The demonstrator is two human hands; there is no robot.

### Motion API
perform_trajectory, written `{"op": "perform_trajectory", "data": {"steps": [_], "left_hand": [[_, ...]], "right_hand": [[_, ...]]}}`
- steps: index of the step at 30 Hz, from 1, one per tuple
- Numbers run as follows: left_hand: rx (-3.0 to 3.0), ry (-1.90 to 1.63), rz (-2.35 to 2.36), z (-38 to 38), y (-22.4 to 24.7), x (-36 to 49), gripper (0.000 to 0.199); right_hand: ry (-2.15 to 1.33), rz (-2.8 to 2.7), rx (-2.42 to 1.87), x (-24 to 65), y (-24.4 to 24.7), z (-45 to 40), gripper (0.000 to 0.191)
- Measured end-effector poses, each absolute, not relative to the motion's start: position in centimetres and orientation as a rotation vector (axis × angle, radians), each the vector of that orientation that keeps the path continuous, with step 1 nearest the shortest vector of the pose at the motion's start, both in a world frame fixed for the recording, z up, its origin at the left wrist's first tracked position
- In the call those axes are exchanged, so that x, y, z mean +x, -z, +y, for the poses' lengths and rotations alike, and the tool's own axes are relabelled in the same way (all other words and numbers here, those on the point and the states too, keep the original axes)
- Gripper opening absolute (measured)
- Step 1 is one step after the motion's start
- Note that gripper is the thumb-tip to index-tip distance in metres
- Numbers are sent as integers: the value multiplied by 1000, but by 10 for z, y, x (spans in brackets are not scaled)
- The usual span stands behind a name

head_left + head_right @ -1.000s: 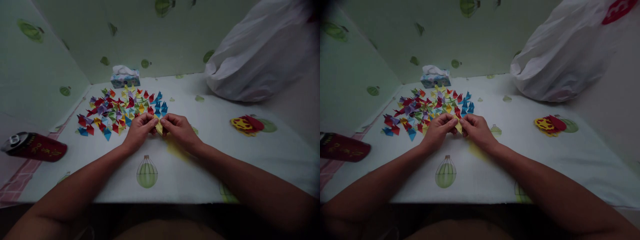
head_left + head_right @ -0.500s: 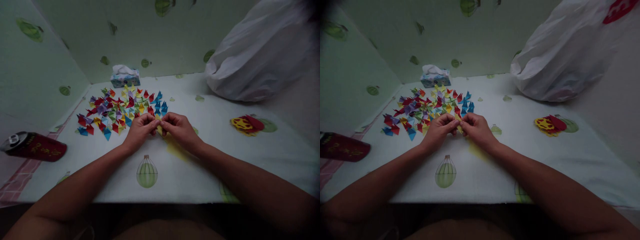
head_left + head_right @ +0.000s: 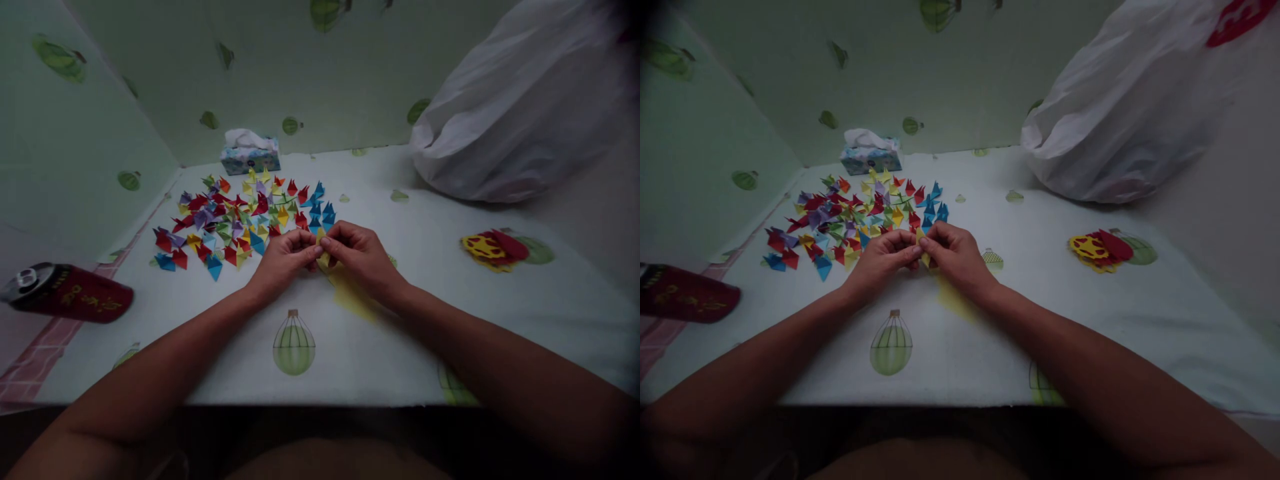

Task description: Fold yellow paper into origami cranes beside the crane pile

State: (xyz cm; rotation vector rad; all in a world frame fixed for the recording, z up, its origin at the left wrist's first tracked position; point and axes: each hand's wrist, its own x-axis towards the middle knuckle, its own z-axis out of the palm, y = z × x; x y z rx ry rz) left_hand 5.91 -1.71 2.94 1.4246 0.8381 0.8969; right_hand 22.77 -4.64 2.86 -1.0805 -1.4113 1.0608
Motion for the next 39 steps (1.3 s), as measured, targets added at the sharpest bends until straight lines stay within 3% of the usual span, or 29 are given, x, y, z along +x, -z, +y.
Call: {"op": "perform_trajectory", "data": {"steps": [15, 25, 39], "left_hand": [[1538, -771, 835, -18, -30, 59, 21], [1662, -797, 787, -20, -34, 57, 28], [1685, -802, 807, -20, -31, 58, 28]], "right_hand": [[-987, -1434, -1086, 228, -29, -47, 29], [-1088, -1314, -1028, 228, -26, -47, 39], [-1185, -1278, -988, 228, -25, -46, 38]]}}
